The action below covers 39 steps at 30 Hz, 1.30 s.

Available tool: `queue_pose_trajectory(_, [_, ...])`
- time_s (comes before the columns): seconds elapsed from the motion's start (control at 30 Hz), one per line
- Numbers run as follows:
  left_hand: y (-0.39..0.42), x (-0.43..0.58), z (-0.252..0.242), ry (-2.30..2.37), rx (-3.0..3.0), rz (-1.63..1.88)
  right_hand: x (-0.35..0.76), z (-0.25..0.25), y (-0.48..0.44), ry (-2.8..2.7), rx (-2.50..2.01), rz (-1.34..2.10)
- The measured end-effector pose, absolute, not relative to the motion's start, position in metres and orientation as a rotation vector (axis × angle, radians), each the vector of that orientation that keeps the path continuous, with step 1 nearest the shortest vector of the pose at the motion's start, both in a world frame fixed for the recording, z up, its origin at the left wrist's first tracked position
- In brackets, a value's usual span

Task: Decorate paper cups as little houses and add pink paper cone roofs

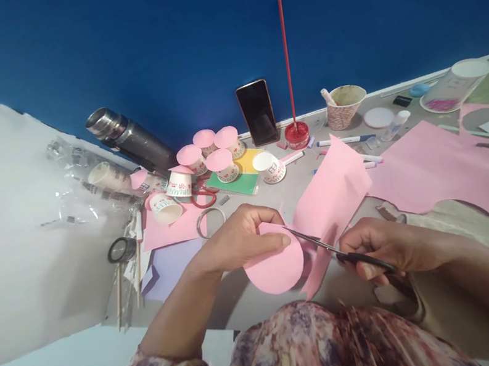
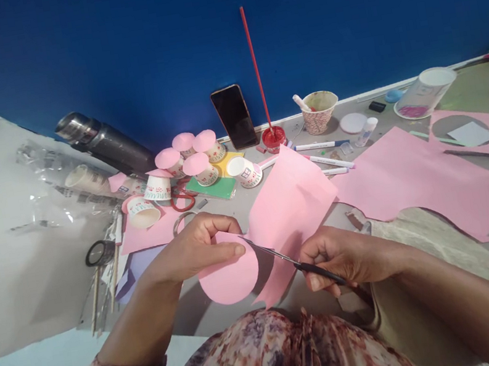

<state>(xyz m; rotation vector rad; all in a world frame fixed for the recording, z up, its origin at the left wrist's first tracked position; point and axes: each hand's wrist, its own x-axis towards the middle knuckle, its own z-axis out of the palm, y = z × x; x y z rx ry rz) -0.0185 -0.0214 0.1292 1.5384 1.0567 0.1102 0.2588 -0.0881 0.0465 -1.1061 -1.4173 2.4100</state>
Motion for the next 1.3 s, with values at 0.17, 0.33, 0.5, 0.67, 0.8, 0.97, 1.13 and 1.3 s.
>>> queue_pose_trajectory(0.17, [-0.021, -0.015, 0.131, 1.069, 1.568, 0.060, 0.258, 0.045, -0.089, -1.417, -1.110, 2.414])
queue_pose_trajectory(0.33, [-0.020, -0.013, 0.135, 1.091, 1.568, 0.010, 0.259, 0.044, -0.089, -1.417, -1.113, 2.409])
queue_pose_trajectory(0.5, [-0.019, -0.012, 0.137, 1.093, 1.607, -0.012, 0.260, 0.044, -0.089, -1.407, -1.121, 2.410])
queue_pose_trajectory(0.67, [-0.018, -0.016, 0.136, 1.070, 1.637, 0.056, 0.259, 0.041, -0.091, -1.361, -1.110, 2.407])
queue_pose_trajectory(0.8, [-0.025, -0.024, 0.127, 1.150, 1.537, 0.280, 0.259, 0.035, -0.092, -1.292, -1.068, 2.395])
queue_pose_trajectory(0.97, [-0.042, -0.023, 0.117, 1.244, 1.372, 0.496, 0.256, 0.040, -0.092, -1.294, -1.138, 2.386])
queue_pose_trajectory(1.13, [-0.048, -0.016, 0.116, 1.277, 1.284, 0.499, 0.254, 0.045, -0.090, -1.325, -1.134, 2.390])
queue_pose_trajectory(1.3, [-0.046, -0.014, 0.119, 1.282, 1.265, 0.453, 0.254, 0.044, -0.090, -1.340, -1.126, 2.390])
